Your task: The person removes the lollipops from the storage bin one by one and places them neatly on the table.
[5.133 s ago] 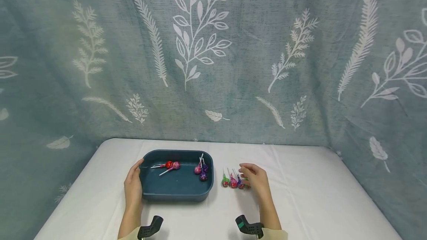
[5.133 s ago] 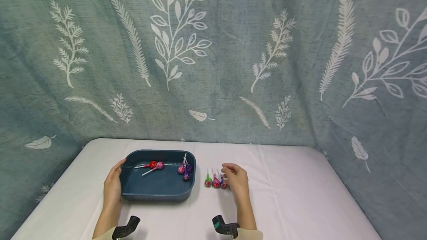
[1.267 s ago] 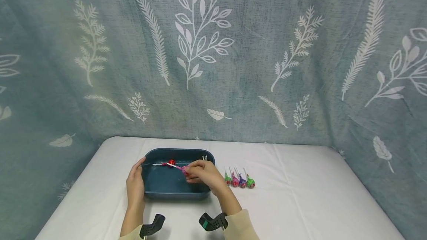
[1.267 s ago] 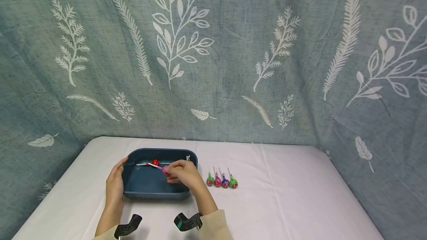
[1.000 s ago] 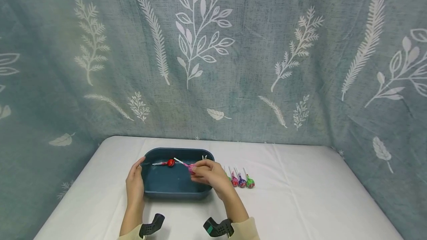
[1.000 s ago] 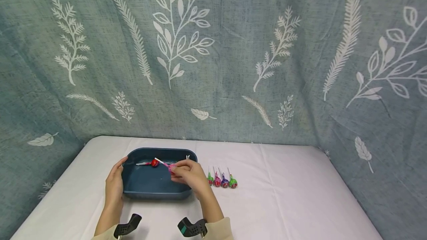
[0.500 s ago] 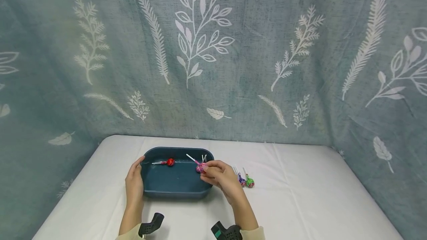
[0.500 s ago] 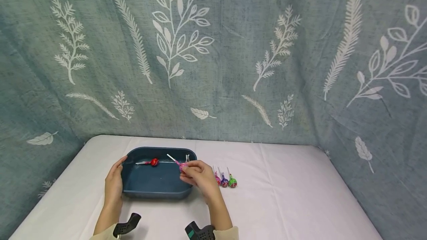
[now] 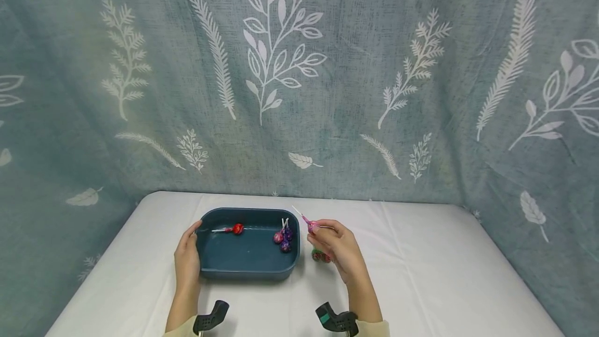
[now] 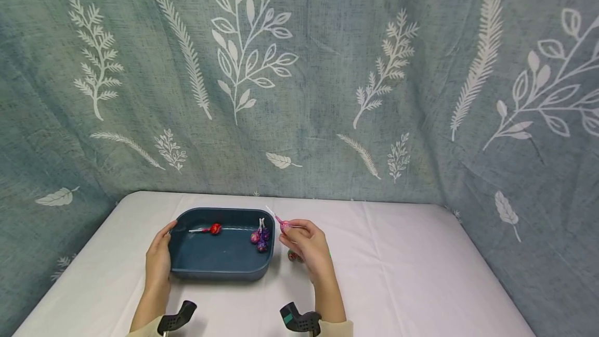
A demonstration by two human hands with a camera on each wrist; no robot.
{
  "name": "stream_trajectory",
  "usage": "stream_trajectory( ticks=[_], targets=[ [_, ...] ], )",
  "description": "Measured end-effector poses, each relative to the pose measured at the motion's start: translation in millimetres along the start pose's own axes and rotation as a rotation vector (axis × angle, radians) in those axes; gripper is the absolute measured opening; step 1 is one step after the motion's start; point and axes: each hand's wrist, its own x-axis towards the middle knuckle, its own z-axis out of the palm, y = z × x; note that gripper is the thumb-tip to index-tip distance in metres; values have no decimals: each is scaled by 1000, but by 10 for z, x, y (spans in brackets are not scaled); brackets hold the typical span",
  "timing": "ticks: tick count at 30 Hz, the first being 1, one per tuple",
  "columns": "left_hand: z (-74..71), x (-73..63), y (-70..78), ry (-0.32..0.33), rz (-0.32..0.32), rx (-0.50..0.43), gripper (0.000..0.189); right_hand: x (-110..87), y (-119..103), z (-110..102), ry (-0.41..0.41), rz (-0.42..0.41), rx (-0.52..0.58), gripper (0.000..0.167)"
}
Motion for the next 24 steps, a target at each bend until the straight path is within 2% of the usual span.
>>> stream_trajectory(
  ticks=[19,24],
  targets=[
    [-15,1,0,-10,0,3,45,-1,-96,-515,161,-20,72,32],
    [-15,-1,4,-16,10,3,45,-17,-111,-624,219,-15,29,32]
  ],
)
